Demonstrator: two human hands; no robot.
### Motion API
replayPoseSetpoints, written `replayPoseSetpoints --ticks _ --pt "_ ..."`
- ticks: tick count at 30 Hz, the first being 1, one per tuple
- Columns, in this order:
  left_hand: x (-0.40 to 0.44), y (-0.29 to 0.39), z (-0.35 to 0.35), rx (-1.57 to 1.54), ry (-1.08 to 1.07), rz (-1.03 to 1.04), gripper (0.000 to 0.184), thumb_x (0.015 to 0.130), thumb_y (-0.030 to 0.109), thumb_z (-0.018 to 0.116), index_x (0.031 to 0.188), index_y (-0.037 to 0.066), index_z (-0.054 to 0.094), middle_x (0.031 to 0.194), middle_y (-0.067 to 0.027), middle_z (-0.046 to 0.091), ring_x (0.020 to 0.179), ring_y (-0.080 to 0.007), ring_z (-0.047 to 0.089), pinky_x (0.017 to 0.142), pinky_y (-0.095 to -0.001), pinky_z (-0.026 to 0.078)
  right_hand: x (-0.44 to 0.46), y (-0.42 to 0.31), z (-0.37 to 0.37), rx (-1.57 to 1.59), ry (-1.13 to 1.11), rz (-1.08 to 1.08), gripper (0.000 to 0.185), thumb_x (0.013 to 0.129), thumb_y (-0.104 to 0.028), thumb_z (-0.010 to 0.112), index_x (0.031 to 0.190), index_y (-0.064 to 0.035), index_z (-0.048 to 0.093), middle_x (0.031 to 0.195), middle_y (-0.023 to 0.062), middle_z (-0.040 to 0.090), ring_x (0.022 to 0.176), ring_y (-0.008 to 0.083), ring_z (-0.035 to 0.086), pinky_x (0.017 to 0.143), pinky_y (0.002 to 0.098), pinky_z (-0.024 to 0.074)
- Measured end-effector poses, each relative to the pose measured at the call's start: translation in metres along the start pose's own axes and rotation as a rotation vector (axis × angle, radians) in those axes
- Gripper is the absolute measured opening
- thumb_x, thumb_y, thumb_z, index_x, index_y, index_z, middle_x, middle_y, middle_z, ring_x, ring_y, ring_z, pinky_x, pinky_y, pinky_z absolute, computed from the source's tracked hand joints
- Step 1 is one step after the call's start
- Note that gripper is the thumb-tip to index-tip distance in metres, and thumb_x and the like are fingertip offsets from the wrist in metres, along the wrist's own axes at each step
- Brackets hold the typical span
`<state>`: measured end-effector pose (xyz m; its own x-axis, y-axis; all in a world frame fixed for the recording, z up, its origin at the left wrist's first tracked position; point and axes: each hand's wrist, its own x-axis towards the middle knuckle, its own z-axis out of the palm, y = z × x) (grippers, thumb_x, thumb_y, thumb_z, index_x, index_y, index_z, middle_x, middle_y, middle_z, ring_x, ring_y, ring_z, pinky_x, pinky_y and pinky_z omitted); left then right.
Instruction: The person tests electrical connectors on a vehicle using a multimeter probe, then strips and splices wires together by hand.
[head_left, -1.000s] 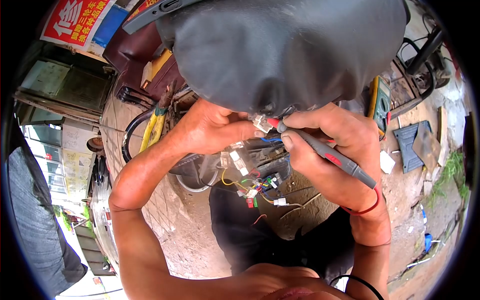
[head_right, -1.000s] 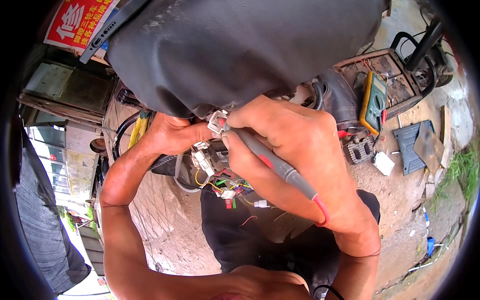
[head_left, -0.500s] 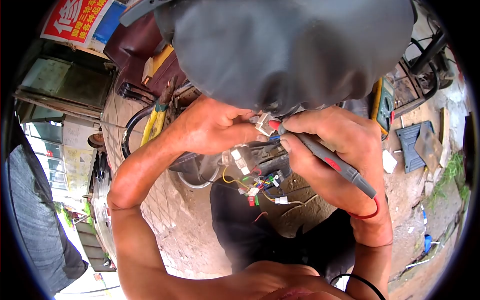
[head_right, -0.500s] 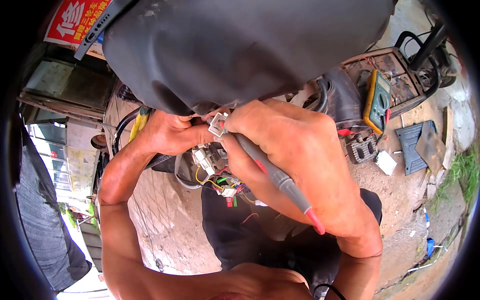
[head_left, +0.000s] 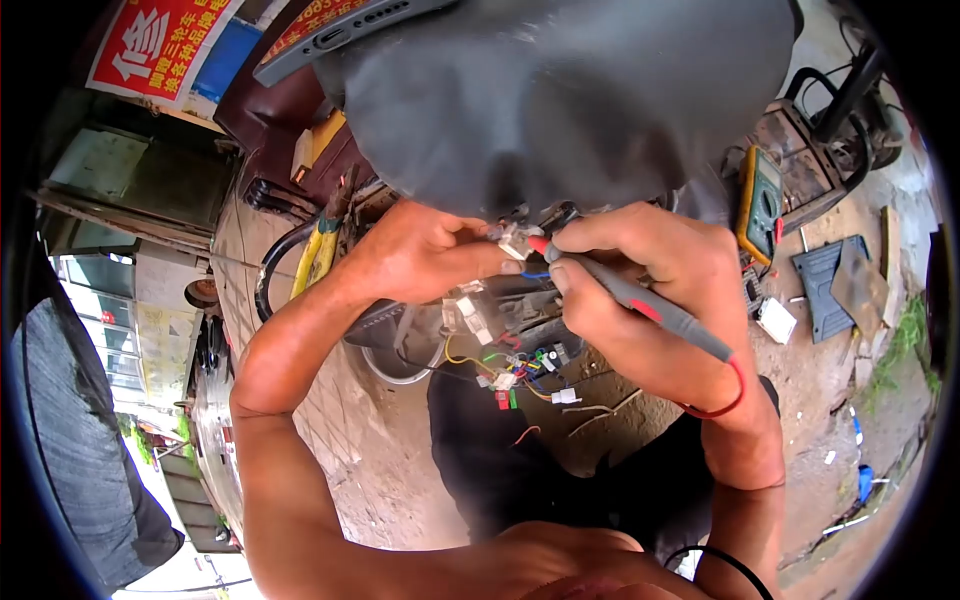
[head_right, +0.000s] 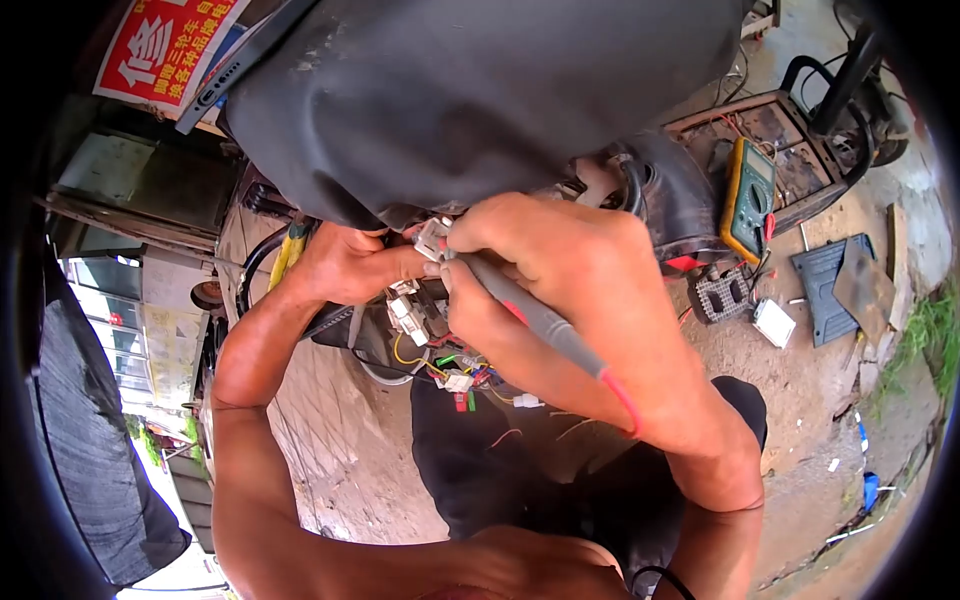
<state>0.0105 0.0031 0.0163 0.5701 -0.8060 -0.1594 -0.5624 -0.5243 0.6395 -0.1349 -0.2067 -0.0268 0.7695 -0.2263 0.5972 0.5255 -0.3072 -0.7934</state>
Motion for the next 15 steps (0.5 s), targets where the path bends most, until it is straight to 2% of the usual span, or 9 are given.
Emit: replayPoseSetpoints --ticks 3,6,9,15 --pt "0.000 0.014 -0.001 -0.145 -0.004 0.034 0.024 0.090 0.009 0.075 0.113 0.003 0.073 0.095 -0.0042 0.076 0.087 -0.0091 0.067 0.078 -0.0292 0.055 0.001 -0.002 -0.007 0.043 -0.005 0.011 0.010 0.081 -0.001 0.073 0.091 -0.0007 0.070 0.077 0.0060 0.071 0.063 0.0093 0.066 0.057 0.0250 0.0504" --pt "0.000 0.020 0.000 -0.203 -0.021 0.031 0.026 0.090 0.001 0.074 0.115 0.002 0.071 0.102 -0.0043 0.075 0.094 -0.0106 0.067 0.082 -0.0297 0.055 0.002 0.000 -0.007 0.084 -0.023 0.012 0.009 0.082 0.000 0.072 0.091 0.0000 0.070 0.076 0.0063 0.071 0.062 0.0093 0.065 0.057 0.0246 0.0502" --pt "0.001 0.020 0.002 -0.208 -0.023 0.103 0.030 0.091 -0.001 0.073 0.120 0.002 0.068 0.105 -0.0047 0.074 0.098 -0.0107 0.066 0.084 -0.0294 0.055 0.002 -0.002 -0.009 0.137 -0.054 0.081 0.009 0.082 0.000 0.072 0.091 0.0007 0.070 0.076 0.0065 0.070 0.062 0.0089 0.065 0.057 0.0246 0.0502" --pt "0.003 0.012 0.004 -0.219 -0.022 0.188 0.032 0.091 -0.002 0.072 0.123 0.001 0.066 0.105 -0.0043 0.073 0.097 -0.0102 0.066 0.083 -0.0284 0.055 0.002 0.001 -0.005 0.092 -0.025 0.043 0.010 0.082 0.002 0.072 0.092 0.0014 0.071 0.076 0.0062 0.070 0.064 0.0076 0.065 0.057 0.0242 0.0502"
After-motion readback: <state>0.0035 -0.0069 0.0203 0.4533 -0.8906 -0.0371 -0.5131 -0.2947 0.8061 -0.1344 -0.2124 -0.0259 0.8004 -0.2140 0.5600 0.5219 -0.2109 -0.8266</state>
